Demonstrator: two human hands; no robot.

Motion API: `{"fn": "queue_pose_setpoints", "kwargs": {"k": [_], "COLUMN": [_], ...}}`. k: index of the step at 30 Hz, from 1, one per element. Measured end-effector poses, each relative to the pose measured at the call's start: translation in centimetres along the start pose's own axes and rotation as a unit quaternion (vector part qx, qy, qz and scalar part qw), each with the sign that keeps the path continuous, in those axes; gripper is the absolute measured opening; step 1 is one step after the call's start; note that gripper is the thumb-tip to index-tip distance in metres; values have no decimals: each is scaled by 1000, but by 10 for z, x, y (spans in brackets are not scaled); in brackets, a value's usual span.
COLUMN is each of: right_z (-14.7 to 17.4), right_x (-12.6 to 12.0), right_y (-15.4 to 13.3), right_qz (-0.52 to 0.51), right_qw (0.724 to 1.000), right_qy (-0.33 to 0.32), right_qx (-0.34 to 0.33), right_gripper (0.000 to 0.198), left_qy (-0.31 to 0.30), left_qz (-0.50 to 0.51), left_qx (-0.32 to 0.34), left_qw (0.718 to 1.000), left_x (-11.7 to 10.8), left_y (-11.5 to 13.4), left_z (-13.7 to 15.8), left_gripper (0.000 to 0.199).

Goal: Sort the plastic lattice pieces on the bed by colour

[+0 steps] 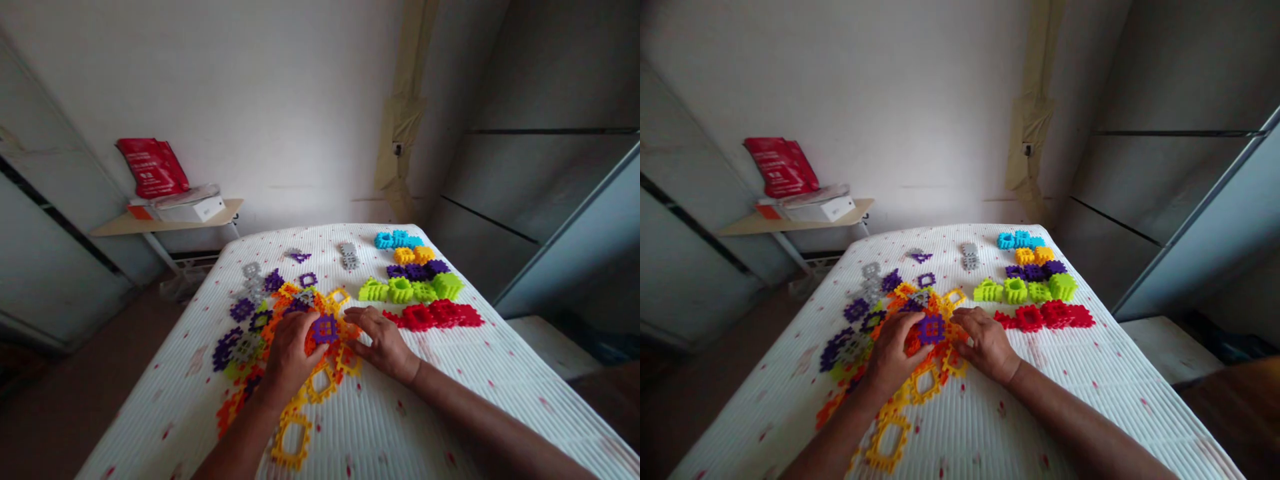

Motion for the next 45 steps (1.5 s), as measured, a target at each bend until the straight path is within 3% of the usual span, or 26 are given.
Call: {"fn": "queue_pose_setpoints", "kwargs": {"k": [17, 27, 30, 34, 37, 39, 42, 45], "right_z": [-16, -12, -15, -32, -48, -56, -58, -57], "right_x": [0, 5, -6, -63, -120, -149, -169, -169], "right_y": [-17, -28, -28, 4, 54, 90, 131, 151], "right_qz": [89, 205, 247, 258, 308, 354, 398, 410], "right_qw": [990, 974, 964, 964, 949, 924, 877, 856], "right_qy": [-97, -94, -93, -59, -15, -47, -129, -164], "right_qx": [-46, -20, -31, -13, 65, 136, 237, 269], "right_gripper": [47, 39, 37, 49, 53, 56, 60, 61], "left_qy": [65, 72, 77, 87, 88, 92, 95, 92], "left_qz": [-39, -35, -32, -37, -40, -44, -52, -57], "left_qx": [124, 140, 142, 132, 121, 120, 135, 140], "left_qw": [989, 987, 986, 987, 988, 988, 985, 984], "left_x": [4, 5, 3, 1, 1, 1, 2, 3], "left_y": [8, 13, 12, 8, 5, 4, 4, 3], "left_z": [1, 0, 0, 1, 1, 1, 0, 1], "left_gripper": [44, 40, 46, 54, 51, 49, 45, 43]}}
Point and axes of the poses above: each hand's wrist, its own z-axis away from the middle knuckle, its own x-axis out of the palm, y = z × x, the point moved 3 cm from there along -z, towards the middle knuckle, and after that the axes turned 7 degrees about x, right-handed, at the moved point
